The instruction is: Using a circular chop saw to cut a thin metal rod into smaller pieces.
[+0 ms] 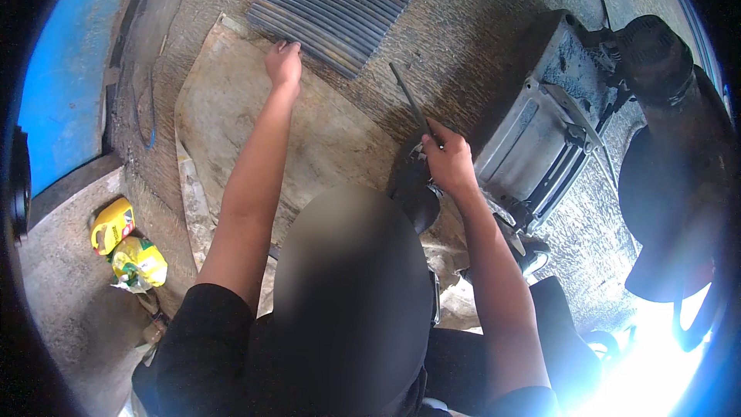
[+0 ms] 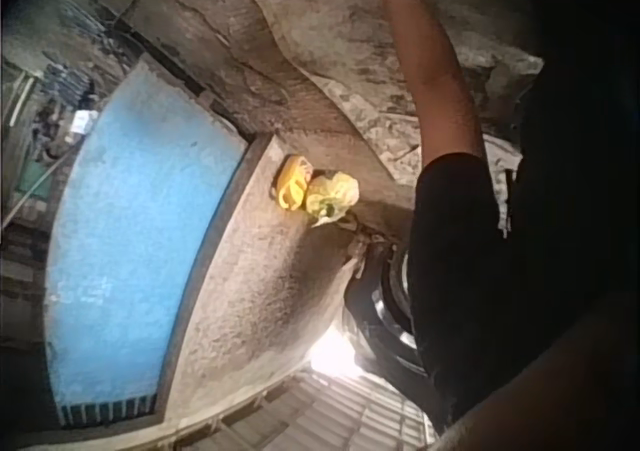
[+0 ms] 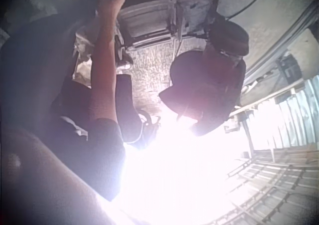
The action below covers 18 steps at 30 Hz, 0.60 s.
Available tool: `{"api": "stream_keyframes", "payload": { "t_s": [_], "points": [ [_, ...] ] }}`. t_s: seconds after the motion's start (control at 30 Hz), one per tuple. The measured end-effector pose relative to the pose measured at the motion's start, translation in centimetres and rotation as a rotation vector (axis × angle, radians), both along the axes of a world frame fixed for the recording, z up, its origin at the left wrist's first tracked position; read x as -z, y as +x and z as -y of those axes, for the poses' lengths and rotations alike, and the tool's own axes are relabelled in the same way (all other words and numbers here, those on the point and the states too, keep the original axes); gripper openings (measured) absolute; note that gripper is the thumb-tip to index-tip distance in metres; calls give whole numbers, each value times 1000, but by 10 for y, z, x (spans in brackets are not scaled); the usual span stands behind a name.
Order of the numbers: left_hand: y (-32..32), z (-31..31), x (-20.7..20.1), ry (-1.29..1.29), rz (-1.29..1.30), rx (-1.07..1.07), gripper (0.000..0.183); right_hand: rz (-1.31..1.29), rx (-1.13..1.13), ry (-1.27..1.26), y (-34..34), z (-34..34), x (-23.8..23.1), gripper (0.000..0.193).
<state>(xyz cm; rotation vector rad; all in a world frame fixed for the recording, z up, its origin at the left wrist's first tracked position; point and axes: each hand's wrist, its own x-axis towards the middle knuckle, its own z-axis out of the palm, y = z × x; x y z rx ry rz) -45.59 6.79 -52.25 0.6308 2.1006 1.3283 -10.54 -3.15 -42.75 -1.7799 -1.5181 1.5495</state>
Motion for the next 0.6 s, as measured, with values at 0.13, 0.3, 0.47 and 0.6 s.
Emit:
{"api": "stream_keyframes", "payload": {
  "t_s": [0.13, 0.3, 0.47, 0.6],
  "points": [
    [9, 5, -12, 7, -40, -4, 38, -51, 43, 44, 1, -1, 4, 39],
    [76, 21, -84, 26, -404, 279, 39, 37, 111, -19, 7, -3, -22, 36],
    [189, 7, -207, 48, -303, 1219, 38, -42, 203, 54, 46, -6, -86, 31],
    [264, 3, -277, 146, -734, 1833, 35, -217, 314, 205, 88, 17, -135, 31]
  ]
}}
